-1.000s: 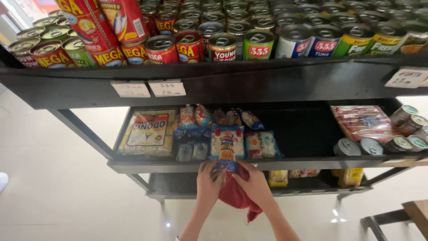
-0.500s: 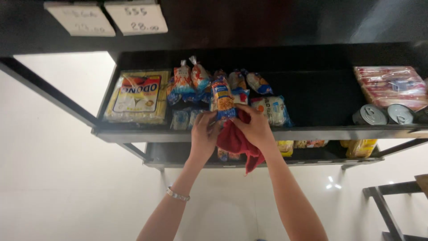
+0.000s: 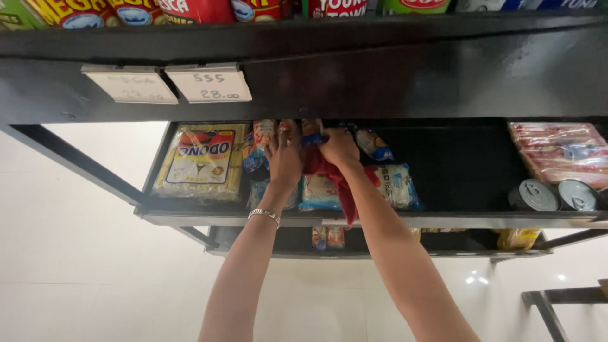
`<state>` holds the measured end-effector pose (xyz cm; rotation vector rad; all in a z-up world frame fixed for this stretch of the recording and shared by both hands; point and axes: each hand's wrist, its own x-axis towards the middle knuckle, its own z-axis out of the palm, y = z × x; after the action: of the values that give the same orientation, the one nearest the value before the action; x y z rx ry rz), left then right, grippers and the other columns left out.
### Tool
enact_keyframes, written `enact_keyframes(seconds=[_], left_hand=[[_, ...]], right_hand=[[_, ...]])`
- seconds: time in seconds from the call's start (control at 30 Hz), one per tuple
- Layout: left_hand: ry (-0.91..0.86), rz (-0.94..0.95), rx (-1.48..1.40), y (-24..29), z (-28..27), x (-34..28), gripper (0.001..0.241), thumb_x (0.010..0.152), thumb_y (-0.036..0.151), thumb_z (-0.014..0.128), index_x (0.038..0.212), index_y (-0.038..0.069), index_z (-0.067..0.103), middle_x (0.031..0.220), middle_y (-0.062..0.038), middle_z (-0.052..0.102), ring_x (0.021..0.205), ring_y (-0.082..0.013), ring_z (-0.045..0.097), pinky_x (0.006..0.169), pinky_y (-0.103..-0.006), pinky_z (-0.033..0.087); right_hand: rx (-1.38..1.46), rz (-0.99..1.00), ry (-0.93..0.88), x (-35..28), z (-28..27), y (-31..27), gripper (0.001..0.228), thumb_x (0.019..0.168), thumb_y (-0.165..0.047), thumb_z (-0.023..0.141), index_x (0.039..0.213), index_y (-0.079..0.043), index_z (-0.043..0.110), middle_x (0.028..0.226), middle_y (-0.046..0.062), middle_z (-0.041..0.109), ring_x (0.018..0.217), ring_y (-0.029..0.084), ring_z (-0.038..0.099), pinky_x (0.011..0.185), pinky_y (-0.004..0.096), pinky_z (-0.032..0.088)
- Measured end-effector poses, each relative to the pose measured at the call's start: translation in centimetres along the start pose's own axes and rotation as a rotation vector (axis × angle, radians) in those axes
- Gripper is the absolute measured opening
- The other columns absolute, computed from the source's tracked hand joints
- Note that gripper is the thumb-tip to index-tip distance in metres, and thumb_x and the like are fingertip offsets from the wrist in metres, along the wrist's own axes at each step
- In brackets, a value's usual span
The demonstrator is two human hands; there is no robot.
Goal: Wiping down various packaged food items and canned goods with a cloth before placing them back on store shelves.
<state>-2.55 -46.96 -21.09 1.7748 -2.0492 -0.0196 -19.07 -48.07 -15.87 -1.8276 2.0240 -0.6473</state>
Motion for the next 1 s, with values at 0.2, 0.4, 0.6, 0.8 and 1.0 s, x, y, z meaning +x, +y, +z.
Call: enact_keyframes(seconds=[0.2,0.4,0.6,0.8,1.0], left_hand=[[-0.087,-0.113,0.009,1.2,-5.4,-1.5,0.056,0.103,0.029,0.058,0.155,0.027,0.036,0.169,-0.019,0.01,0.152,-0.0551,0.002,0.113,-0.0776,0.009],[-0.22,-0.046,-0.15,-1.8,-3.2,-1.2,0.078,0.09,0.022,0.068,0.159,0.033,0.033,0.172,-0.015,0.01,0.155,-0.0527,0.002,0.119,-0.0755,0.009],[-0.103,0.207,-0.399,7.3,-11.1,-12.0,0.075,0.098,0.02,0.065,0.163,0.016,0.029,0.166,-0.02,0.034,0.154,-0.0426,0.029,0.126,-0.0565,0.027],[-0.561,0.059,-1.433,17.9,-13.8,-31.9,0.084,0.093,0.016,0.067,0.16,0.007,0.016,0.157,-0.018,0.037,0.143,-0.0311,0.043,0.114,-0.0403,0.038],[-0.969,-0.338,-1.203,27.1,-16.6,-41.9,0.065,0.09,0.009,0.067,0.151,0.005,0.043,0.145,-0.017,0.058,0.132,-0.0279,0.057,0.109,-0.0378,0.046]], right_hand=[[-0.281,-0.081,-0.239,2.2,1.8,-0.6,0.041,0.093,-0.023,0.058,0.133,-0.021,0.068,0.144,0.018,0.058,0.131,0.038,0.057,0.106,0.05,0.049],[-0.5,0.039,-0.246,-2.6,0.4,-4.0,0.067,0.102,-0.022,0.054,0.164,-0.027,0.028,0.146,0.024,0.051,0.121,0.046,0.06,0.091,0.063,0.054],[-0.066,-0.221,0.285,-17.9,-8.9,-3.0,0.057,0.09,-0.005,0.064,0.145,-0.015,0.055,0.148,0.021,0.05,0.1,0.041,0.067,0.072,0.046,0.06],[0.636,0.039,0.652,-40.7,-13.1,4.8,0.032,0.096,-0.004,0.062,0.127,-0.009,0.063,0.125,0.015,0.064,0.119,0.035,0.064,0.104,0.04,0.052],[0.639,0.462,0.563,-54.3,-22.4,8.9,0.034,0.091,-0.003,0.065,0.125,-0.005,0.067,0.13,0.017,0.064,0.122,0.034,0.063,0.105,0.039,0.048]])
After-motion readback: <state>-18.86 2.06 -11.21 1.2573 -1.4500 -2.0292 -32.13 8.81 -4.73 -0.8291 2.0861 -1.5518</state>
